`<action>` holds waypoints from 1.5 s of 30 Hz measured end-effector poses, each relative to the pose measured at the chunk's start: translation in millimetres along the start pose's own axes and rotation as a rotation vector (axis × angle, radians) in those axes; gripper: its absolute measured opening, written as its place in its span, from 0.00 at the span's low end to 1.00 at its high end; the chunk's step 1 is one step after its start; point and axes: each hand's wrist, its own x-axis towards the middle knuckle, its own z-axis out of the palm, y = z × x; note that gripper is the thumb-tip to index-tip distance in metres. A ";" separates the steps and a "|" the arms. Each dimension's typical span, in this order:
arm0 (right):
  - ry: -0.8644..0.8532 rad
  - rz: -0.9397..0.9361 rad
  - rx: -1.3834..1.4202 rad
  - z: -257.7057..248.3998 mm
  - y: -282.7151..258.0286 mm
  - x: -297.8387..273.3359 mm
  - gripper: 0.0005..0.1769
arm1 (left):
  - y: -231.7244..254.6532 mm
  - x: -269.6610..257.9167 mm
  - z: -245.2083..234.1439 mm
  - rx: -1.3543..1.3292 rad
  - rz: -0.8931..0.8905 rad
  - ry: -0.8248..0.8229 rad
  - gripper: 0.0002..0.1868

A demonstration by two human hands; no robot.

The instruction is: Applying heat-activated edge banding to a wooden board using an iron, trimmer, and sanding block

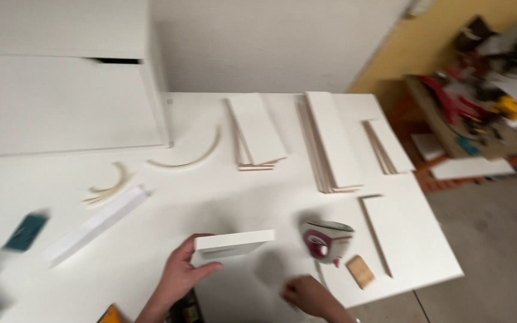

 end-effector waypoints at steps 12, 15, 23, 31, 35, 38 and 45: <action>0.275 0.867 -0.323 -18.6 314.7 36.2 0.53 | 58.0 23.3 26.7 -0.009 -0.346 -0.024 0.15; 0.169 0.872 -0.076 -99.9 282.4 5.3 0.30 | 55.4 24.0 26.6 -0.004 -0.270 -0.053 0.14; 0.461 -0.064 0.101 -204.8 -60.4 -67.5 0.44 | 51.9 20.3 27.5 -0.060 -0.235 -0.046 0.13; 0.107 -0.438 -0.577 -190.6 -146.6 -24.1 0.35 | 57.7 16.3 31.3 -0.124 -0.234 -0.045 0.09; 0.047 -0.478 -0.711 -181.9 -162.4 -14.1 0.38 | 47.8 18.7 30.8 -0.125 -0.185 -0.057 0.11; 0.041 -0.477 -0.736 -173.3 -185.2 -8.5 0.37 | 36.4 19.5 31.9 -0.132 -0.084 -0.078 0.11; -0.082 -0.431 -0.768 -153.3 -253.5 -4.1 0.33 | 34.9 10.8 33.2 -0.100 -0.025 -0.107 0.15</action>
